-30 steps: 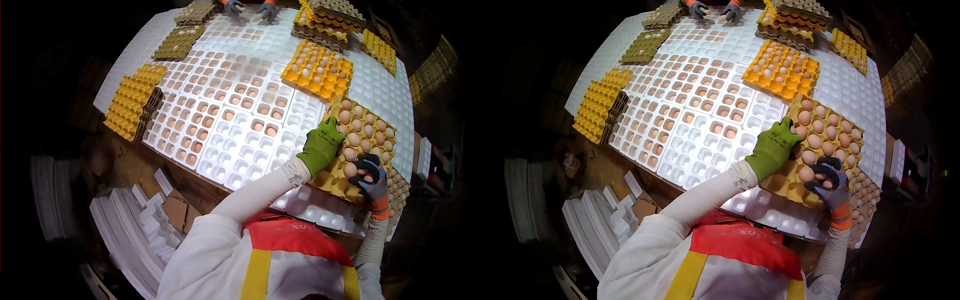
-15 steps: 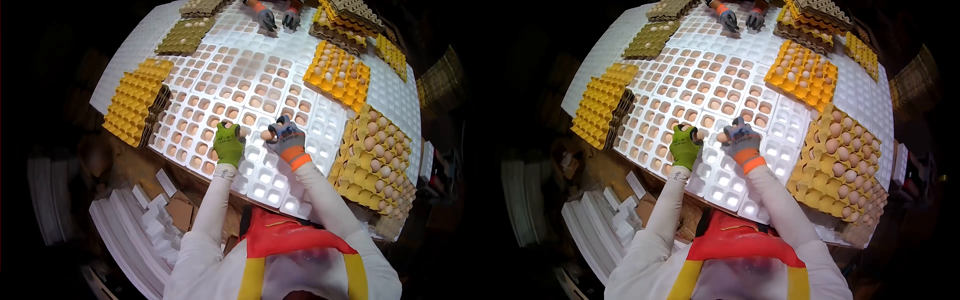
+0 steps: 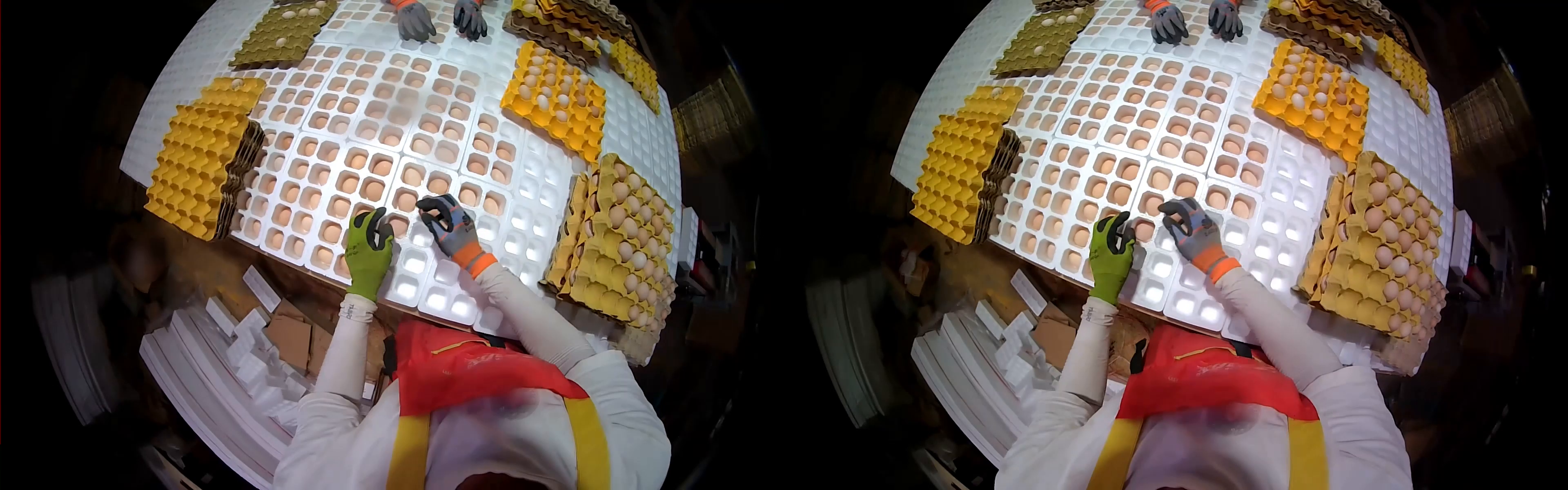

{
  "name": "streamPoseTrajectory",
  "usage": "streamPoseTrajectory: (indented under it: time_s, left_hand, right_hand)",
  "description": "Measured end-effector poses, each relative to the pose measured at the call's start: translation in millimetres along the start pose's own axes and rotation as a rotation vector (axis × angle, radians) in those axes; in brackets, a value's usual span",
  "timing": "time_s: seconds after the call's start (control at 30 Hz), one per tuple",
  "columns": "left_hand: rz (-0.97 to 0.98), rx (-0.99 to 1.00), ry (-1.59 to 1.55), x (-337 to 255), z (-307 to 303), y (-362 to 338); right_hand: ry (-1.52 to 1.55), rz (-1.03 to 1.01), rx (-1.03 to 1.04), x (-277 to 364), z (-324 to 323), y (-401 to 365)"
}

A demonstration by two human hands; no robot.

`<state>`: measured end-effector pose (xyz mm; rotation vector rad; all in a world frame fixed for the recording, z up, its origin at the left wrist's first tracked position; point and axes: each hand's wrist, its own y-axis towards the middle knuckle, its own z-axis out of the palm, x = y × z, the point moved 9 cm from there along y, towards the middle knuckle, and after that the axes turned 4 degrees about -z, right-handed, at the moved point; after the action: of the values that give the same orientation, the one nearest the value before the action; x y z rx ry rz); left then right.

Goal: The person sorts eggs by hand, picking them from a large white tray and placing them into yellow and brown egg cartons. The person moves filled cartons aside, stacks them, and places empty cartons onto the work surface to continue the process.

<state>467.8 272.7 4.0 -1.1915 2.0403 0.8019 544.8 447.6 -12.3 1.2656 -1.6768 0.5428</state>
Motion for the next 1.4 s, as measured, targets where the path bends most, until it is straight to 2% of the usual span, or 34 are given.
streamPoseTrajectory:
  time_s: [0.03, 0.07, 0.1, 0.17, 0.27, 0.33, 0.37, 0.4, 0.43, 0.47, 0.5, 0.57, 0.6, 0.63, 0.67, 0.7, 0.77, 0.8, 0.83, 0.9, 0.97, 1.0, 1.03, 1.07, 1.1, 1.17, 1.23, 1.27, 1.3, 1.37, 1.4]
  left_hand:
    - [-0.023, -0.004, -0.049, -3, -1, -5]
    - [0.056, 0.055, 0.089, -11, 7, -12]
    - [0.137, 0.108, 0.229, -16, 17, -21]
    - [0.203, 0.071, 0.312, -6, 30, -39]
    - [0.185, 0.124, 0.324, -3, 34, -40]
    - [0.158, 0.087, 0.193, -7, 27, -35]
    - [0.144, 0.083, 0.161, 0, 27, -33]
    - [0.123, 0.072, 0.138, 7, 25, -31]
    - [0.108, 0.076, 0.110, 11, 26, -30]
    - [0.094, 0.079, 0.067, 8, 25, -30]
    - [0.077, 0.082, 0.027, 6, 23, -29]
    - [-0.178, 0.027, -0.336, 36, 27, -32]
    - [-0.154, 0.004, -0.349, 12, 29, -32]
    - [-0.134, -0.027, -0.360, -12, 27, -35]
    - [0.046, 0.029, -0.221, -25, 36, -34]
    - [0.027, 0.025, -0.388, -72, 48, -41]
    - [0.082, 0.131, -0.371, -181, 79, -61]
    - [0.168, 0.260, -0.371, -231, 102, -75]
    - [0.253, 0.384, -0.370, -278, 126, -90]
    - [0.486, 0.551, -0.280, -370, 167, -122]
    - [0.759, 0.483, 0.041, -434, 203, -148]
    - [0.774, 0.505, 0.190, -444, 223, -159]
    - [0.790, 0.523, 0.339, -447, 241, -168]
    - [0.785, 0.493, 0.386, -443, 254, -177]
    - [0.812, 0.401, 0.433, -442, 254, -184]
    - [0.772, 0.498, 0.488, -436, 260, -190]
    - [0.598, 0.584, 0.132, -428, 245, -175]
    - [0.511, 0.616, -0.050, -424, 238, -165]
    - [0.221, 0.679, -0.295, -411, 237, -153]
    - [-0.060, 0.736, -0.839, -406, 237, -133]
    - [-0.075, 0.775, -0.883, -412, 239, -126]
  right_hand:
    - [0.054, -0.087, -0.045, 12, 2, -3]
    - [-0.128, -0.259, -0.047, 26, 9, -6]
    - [-0.322, -0.442, 0.041, 32, 23, -13]
    - [-0.365, -0.241, 0.031, 15, 32, -8]
    - [-0.528, -0.383, 0.166, 34, 22, -16]
    - [-0.695, -0.493, 0.321, 33, 36, -36]
    - [-0.646, -0.437, 0.362, 24, 36, -41]
    - [-0.549, -0.423, 0.320, 26, 32, -37]
    - [-0.491, -0.468, 0.261, 27, 38, -34]
    - [-0.281, -0.554, 0.121, 38, 29, -36]
    - [-0.306, -0.472, 0.223, 36, 37, -37]
    - [-0.306, -0.339, 0.337, 46, 22, -48]
    - [-0.192, -0.286, 0.317, 49, 13, -62]
    - [-0.098, -0.310, 0.271, 74, -26, -80]
    - [-0.137, -0.381, 0.273, 101, -78, -104]
    - [-0.079, -0.436, 0.176, 87, -98, -137]
    - [0.000, -0.502, -0.125, 135, -257, -172]
    - [-0.138, -0.361, -0.203, 116, -306, -197]
    - [-0.293, -0.166, -0.373, 100, -361, -226]
    - [-0.603, -0.020, -0.416, 78, -433, -269]
    - [-0.832, 0.164, -0.076, 60, -439, -282]
    - [-1.026, 0.188, 0.057, 35, -421, -292]
    - [-1.033, 0.119, 0.053, 23, -409, -298]
    - [-1.019, 0.050, -0.036, 26, -409, -303]
    - [-1.003, -0.020, -0.121, 29, -414, -305]
    - [-0.783, -0.110, -0.167, 35, -424, -304]
    - [-0.527, -0.142, -0.154, 28, -432, -301]
    - [-0.282, -0.171, -0.303, 35, -449, -302]
    - [0.055, -0.091, -0.317, 25, -459, -300]
    - [0.209, -0.057, -0.409, 18, -481, -295]
    - [0.341, 0.052, -0.388, 5, -480, -290]
